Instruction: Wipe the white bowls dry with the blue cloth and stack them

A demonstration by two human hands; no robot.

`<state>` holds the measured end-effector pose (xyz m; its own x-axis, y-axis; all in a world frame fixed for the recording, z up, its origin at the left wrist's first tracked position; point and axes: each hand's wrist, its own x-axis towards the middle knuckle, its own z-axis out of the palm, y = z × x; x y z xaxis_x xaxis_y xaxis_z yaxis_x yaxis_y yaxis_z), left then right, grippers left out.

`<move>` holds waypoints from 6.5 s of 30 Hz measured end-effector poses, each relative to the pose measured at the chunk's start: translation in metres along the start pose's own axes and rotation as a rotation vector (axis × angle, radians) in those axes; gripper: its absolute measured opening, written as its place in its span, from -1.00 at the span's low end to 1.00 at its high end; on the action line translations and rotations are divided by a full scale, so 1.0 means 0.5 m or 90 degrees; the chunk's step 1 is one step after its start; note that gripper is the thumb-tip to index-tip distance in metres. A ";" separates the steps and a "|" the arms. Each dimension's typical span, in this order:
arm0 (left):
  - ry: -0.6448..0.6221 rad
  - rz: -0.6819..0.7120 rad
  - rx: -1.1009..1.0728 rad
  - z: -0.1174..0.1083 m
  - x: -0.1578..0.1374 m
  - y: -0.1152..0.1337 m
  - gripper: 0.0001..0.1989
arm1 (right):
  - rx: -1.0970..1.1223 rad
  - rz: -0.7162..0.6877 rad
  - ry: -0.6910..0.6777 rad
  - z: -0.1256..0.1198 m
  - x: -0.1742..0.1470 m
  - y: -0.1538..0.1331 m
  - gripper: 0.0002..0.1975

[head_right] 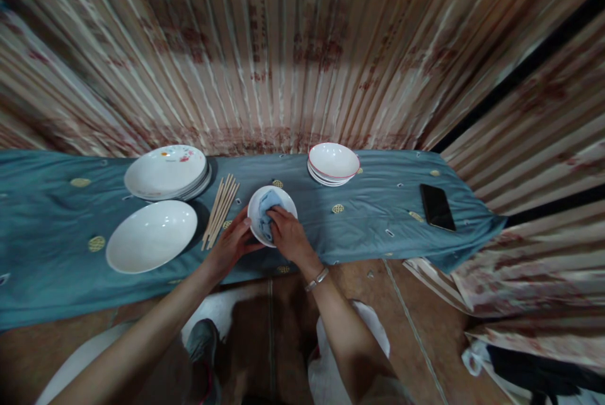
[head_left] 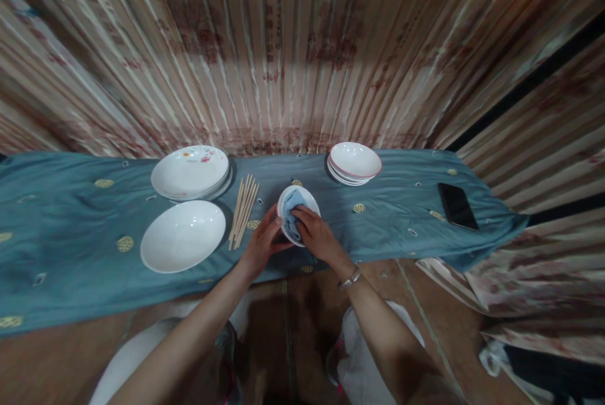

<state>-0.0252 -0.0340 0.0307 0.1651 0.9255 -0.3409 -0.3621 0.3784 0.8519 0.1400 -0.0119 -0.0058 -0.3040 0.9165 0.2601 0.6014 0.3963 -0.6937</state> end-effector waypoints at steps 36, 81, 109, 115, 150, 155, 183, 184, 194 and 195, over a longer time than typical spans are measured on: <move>-0.015 -0.040 -0.025 -0.014 0.007 0.009 -0.41 | 0.535 0.145 -0.101 -0.022 0.009 -0.051 -0.58; -0.044 -0.028 -0.040 -0.025 0.010 0.003 -0.42 | -0.204 0.042 -0.004 -0.031 0.018 -0.026 -0.75; -0.060 -0.025 -0.040 -0.028 0.009 -0.001 -0.35 | 0.328 0.056 -0.076 -0.015 0.021 -0.037 -0.74; -0.056 -0.030 -0.047 -0.027 0.006 0.002 -0.36 | 0.407 0.037 -0.023 -0.005 0.023 -0.042 -0.71; -0.047 0.007 0.038 -0.024 0.001 -0.006 -0.22 | 0.452 0.088 0.080 -0.021 0.048 -0.035 -0.57; -0.049 0.006 0.030 -0.022 0.000 -0.005 -0.26 | 0.447 0.124 0.113 -0.020 0.057 -0.022 -0.52; -0.033 0.005 -0.004 -0.023 0.003 0.000 -0.37 | 0.433 0.279 0.163 -0.026 0.024 0.033 -0.43; -0.033 0.005 -0.006 -0.023 0.003 0.000 -0.37 | 0.432 0.280 0.159 -0.028 0.020 0.034 -0.43; -0.052 0.008 0.003 -0.023 0.003 0.002 -0.31 | 0.417 0.322 0.116 -0.046 -0.015 0.046 -0.60; -0.053 0.008 0.007 -0.022 0.002 0.003 -0.31 | 0.389 0.321 0.101 -0.049 -0.018 0.044 -0.62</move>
<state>-0.0355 -0.0323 0.0271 0.2367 0.9252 -0.2964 -0.3547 0.3664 0.8602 0.1739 -0.0101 -0.0070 0.0326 0.9921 -0.1208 0.1145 -0.1238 -0.9857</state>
